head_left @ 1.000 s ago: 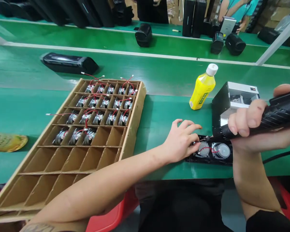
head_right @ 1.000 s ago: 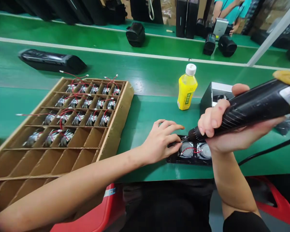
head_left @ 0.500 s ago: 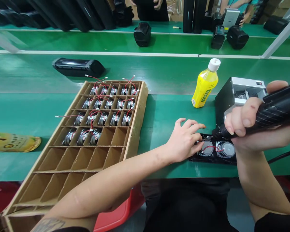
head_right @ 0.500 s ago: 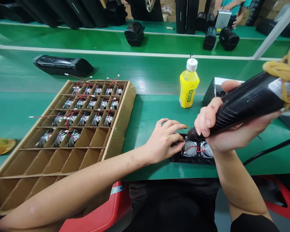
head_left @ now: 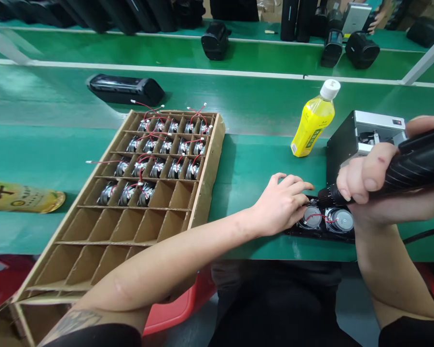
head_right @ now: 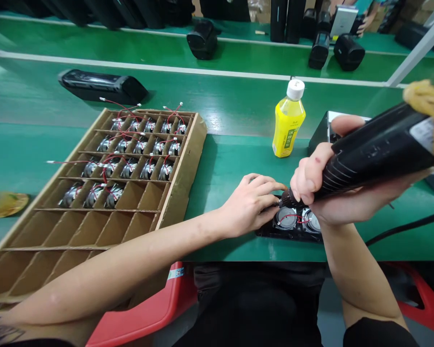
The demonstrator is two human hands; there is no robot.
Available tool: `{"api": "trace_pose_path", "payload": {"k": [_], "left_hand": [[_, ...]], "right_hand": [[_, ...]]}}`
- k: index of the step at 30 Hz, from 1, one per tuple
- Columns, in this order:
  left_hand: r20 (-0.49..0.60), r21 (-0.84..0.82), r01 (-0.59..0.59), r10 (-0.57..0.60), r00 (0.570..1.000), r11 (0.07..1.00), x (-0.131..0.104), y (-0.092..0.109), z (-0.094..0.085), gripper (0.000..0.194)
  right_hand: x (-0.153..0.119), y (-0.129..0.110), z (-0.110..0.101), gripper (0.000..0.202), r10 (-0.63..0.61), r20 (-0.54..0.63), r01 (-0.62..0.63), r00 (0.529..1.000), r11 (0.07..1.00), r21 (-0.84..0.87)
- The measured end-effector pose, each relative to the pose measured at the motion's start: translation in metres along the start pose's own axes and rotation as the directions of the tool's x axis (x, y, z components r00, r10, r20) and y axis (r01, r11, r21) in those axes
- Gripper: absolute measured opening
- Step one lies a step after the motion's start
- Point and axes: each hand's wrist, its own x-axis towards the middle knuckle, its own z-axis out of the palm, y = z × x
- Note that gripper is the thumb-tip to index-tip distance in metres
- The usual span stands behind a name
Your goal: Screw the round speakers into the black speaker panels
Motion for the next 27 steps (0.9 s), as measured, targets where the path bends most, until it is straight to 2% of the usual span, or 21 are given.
{"api": "trace_pose_path", "payload": {"k": [3,9,12,15,17,19,21,23,25,27], "left_hand": [[0.015,-0.025,0.016,-0.015,1.000,1.000,0.001,0.000,-0.001,0.017],[0.051,-0.076,0.042,-0.039,0.998,0.996,0.004,0.000,-0.008,0.018],[0.009,-0.097,0.062,-0.061,0.998,0.993,0.005,-0.003,-0.023,0.030],[-0.029,-0.068,0.165,-0.167,0.985,0.984,0.001,-0.004,-0.046,0.025],[0.034,-0.027,0.227,-0.227,0.973,0.973,-0.005,0.000,-0.060,0.019],[0.165,-0.009,0.237,-0.232,0.958,0.971,-0.014,0.009,-0.066,0.022],[0.294,-0.007,0.219,-0.207,0.933,0.976,-0.023,0.023,-0.062,0.034],[0.363,0.014,0.206,-0.196,0.911,0.979,-0.031,0.037,-0.051,0.052],[0.369,0.047,0.197,-0.200,0.908,0.979,-0.038,0.047,-0.037,0.068],[0.335,0.076,0.186,-0.201,0.920,0.980,-0.042,0.050,-0.024,0.078]], "right_hand": [[0.000,-0.005,0.011,0.041,0.024,-0.090,-0.023,0.996,1.000,0.010],[-0.002,-0.001,0.008,0.040,0.038,-0.045,-0.039,0.998,0.999,-0.015],[-0.002,0.001,0.005,0.047,0.012,-0.054,-0.017,0.998,0.997,-0.076],[0.000,0.001,0.004,0.049,0.066,-0.053,-0.069,0.996,0.996,-0.058],[0.001,0.001,0.004,0.048,0.108,-0.052,-0.110,0.993,0.993,-0.034],[0.001,0.003,0.004,0.049,0.106,-0.055,-0.109,0.993,0.992,-0.061],[0.000,0.006,0.003,0.049,0.083,-0.049,-0.087,0.995,0.991,-0.101],[-0.002,0.009,0.000,0.049,0.082,-0.024,-0.085,0.996,0.989,-0.120],[-0.001,0.012,-0.007,0.053,0.093,0.006,-0.091,0.996,0.988,-0.126],[0.002,0.015,-0.017,0.060,0.167,0.000,-0.167,0.986,0.985,-0.048]]}}
